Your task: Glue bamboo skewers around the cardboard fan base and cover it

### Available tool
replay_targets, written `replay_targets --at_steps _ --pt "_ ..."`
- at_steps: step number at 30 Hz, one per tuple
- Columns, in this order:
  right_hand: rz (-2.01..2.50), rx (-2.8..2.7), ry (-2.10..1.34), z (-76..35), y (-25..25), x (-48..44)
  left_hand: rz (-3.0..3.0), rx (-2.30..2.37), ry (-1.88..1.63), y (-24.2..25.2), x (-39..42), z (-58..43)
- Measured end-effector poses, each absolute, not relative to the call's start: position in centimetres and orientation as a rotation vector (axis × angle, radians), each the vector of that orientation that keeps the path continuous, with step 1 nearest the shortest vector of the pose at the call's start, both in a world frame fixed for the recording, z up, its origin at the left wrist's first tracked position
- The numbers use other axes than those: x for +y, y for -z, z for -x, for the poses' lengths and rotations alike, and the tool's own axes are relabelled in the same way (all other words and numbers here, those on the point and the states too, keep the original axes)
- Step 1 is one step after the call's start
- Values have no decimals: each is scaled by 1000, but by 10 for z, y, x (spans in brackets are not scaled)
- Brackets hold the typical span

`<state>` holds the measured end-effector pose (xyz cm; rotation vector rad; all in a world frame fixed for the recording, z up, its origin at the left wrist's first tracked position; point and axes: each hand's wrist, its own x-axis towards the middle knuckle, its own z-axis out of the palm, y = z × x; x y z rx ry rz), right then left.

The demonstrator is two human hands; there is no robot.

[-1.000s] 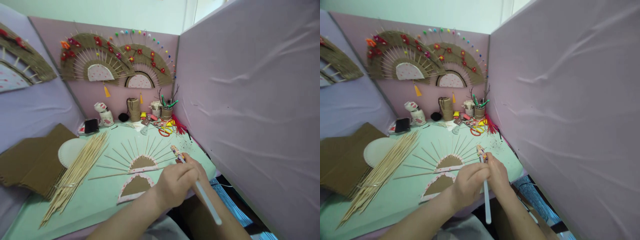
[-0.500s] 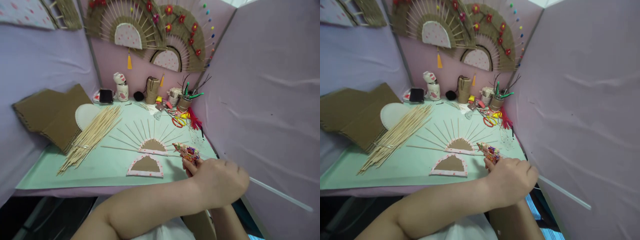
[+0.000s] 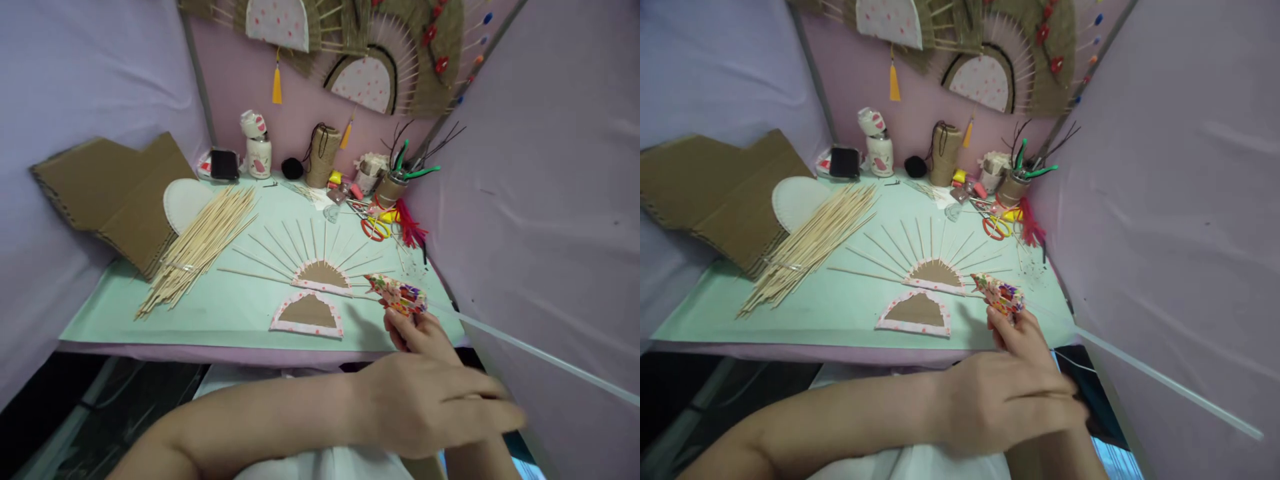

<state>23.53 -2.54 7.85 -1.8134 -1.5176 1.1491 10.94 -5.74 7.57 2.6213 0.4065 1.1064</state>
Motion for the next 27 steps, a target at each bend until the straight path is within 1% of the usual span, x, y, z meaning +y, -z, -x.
replay_targets --at_steps 1,2,4,6,8,10,15,19,22,27 --pt "1803 -1542 -1151 -238 -80 -28 -2419 276 -1064 -62 -65 -95" --pt "1789 -1571 -1142 -242 -80 -31 -2196 313 -1012 -48 -73 -81" --pt "1741 -1630 -1098 -249 -73 -36 -1606 619 -873 -22 -88 -53" --pt "1670 -1660 -1060 -255 -59 -37 -997 834 -809 -3 -101 -30" --pt "1587 -1619 -1073 -256 -42 -35 -605 923 -840 4 -110 -12" --pt "1507 -1570 -1133 -250 -29 -29 -349 939 -872 0 -114 -1" --pt "1366 -1587 -1291 -222 -21 -3 -24 908 -944 -27 -107 6" --pt "1316 -1606 -1370 -211 -21 8 142 982 -972 -40 -96 2" --pt "1284 -1606 -1436 -211 -18 9 139 1036 -1008 -41 -86 0" --pt "1310 -1561 -1497 -210 -19 7 -34 1131 -961 -36 -66 0"
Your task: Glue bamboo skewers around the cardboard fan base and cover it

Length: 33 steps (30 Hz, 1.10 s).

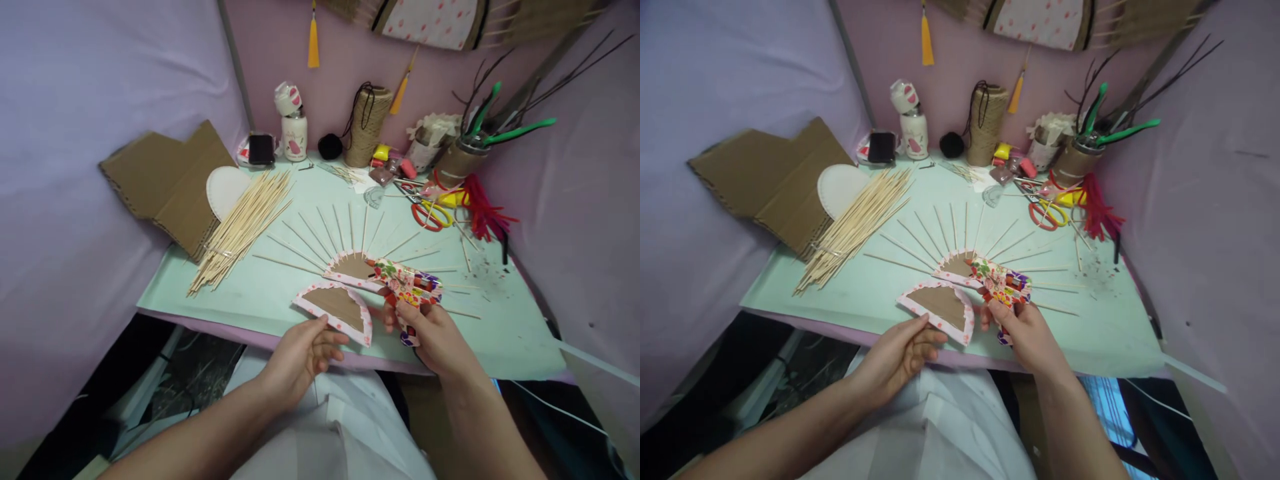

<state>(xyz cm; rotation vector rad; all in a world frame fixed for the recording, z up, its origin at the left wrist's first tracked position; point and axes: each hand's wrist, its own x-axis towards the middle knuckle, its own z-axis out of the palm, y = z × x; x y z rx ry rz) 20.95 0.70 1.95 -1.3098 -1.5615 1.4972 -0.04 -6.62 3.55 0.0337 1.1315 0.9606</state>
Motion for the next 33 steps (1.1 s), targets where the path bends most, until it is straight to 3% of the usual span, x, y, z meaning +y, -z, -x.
replay_targets --at_steps 15,24,33 --pt "1482 -1620 -1286 -226 -54 -32 -485 1238 -1341 -10 -57 1" --pt "1607 -1802 -1051 -207 -59 -27 -719 1338 -1303 -11 -41 2" --pt "1670 -1815 -1122 -195 -63 -24 -777 1370 -1280 -11 -45 2"
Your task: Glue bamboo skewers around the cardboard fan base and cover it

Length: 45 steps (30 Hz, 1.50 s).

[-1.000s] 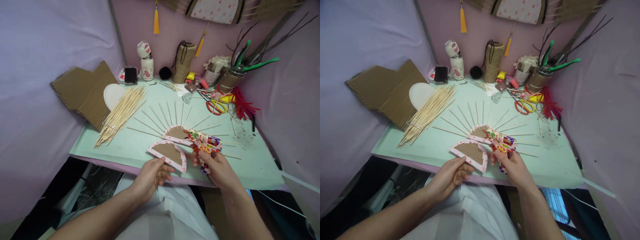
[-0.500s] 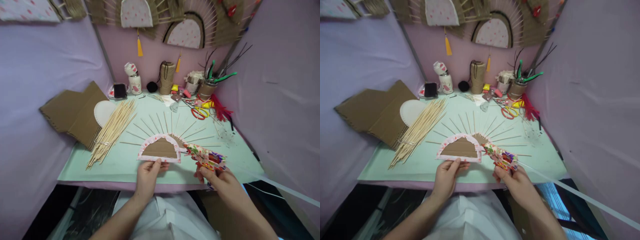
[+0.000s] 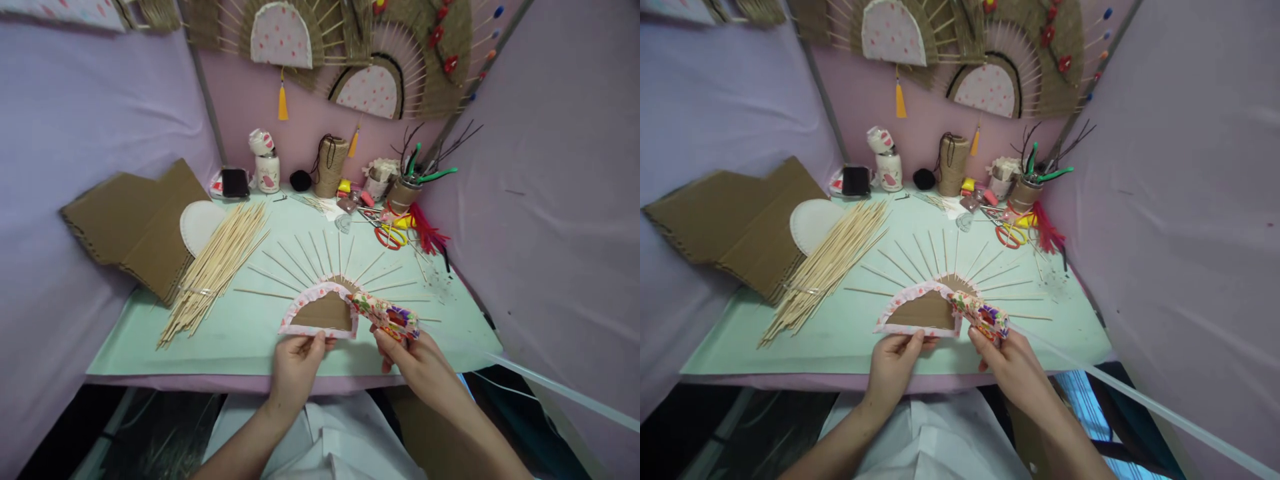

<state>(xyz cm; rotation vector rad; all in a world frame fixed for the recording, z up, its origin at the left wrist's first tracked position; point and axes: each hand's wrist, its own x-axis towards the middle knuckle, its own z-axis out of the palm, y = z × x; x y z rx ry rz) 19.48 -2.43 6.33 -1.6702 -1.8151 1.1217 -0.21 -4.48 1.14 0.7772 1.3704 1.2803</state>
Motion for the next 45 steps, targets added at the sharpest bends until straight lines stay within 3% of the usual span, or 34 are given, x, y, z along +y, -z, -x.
replay_targets --at_steps 13,45 --pt "1748 -1916 -976 -194 -67 -24 -711 1329 -1303 -12 -44 2" --pt "1750 -1926 -1035 -194 -69 -33 -657 1360 -1402 -14 -40 6"
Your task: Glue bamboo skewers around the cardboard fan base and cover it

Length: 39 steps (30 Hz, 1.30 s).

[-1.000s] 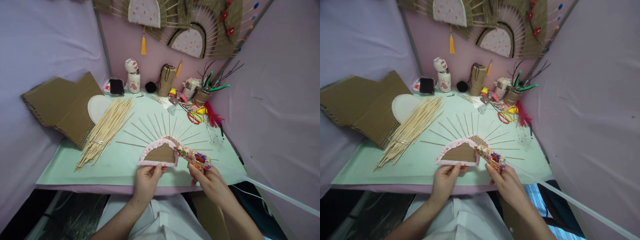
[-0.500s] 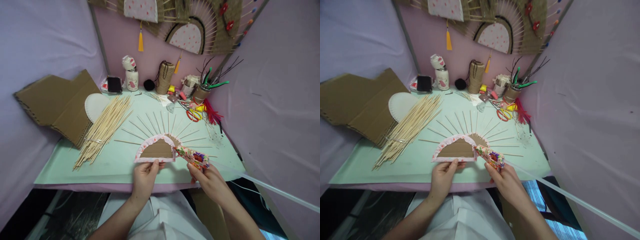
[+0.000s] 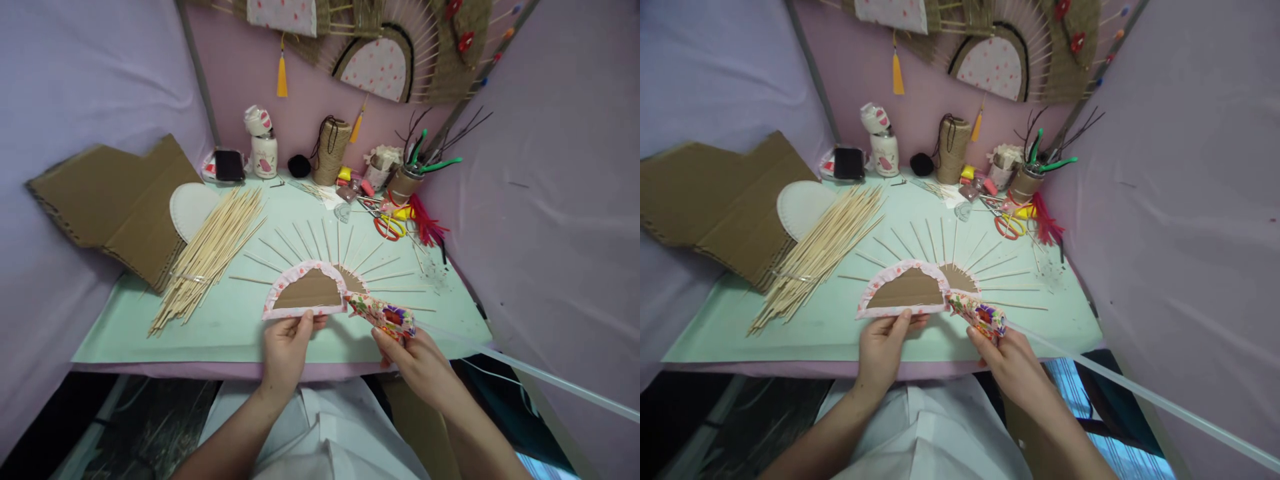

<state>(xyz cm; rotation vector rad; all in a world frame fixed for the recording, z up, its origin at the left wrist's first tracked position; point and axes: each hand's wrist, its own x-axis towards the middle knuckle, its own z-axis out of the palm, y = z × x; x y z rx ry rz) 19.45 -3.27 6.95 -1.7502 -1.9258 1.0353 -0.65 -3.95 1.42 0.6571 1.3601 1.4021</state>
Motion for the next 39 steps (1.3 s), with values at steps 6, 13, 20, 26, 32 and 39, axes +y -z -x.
replay_targets --at_steps 6,13,20,26,32,39 --pt "1739 -1910 -1044 -190 -72 -34 -681 1379 -1433 -10 -39 8" --pt "1715 -1959 -1021 -190 -73 -34 -697 1358 -1454 -1 -39 8" --pt "1730 -1982 -1042 -189 -75 -35 -692 1350 -1488 6 -39 9" --pt "1720 -1997 -1054 -189 -75 -35 -669 1358 -1524 7 -38 9" --pt "1772 -2018 -1083 -193 -69 -37 -530 1270 -1604 7 -32 11" --pt "1753 -1722 -1077 -202 -64 -32 -211 1037 -1572 -17 -24 16"
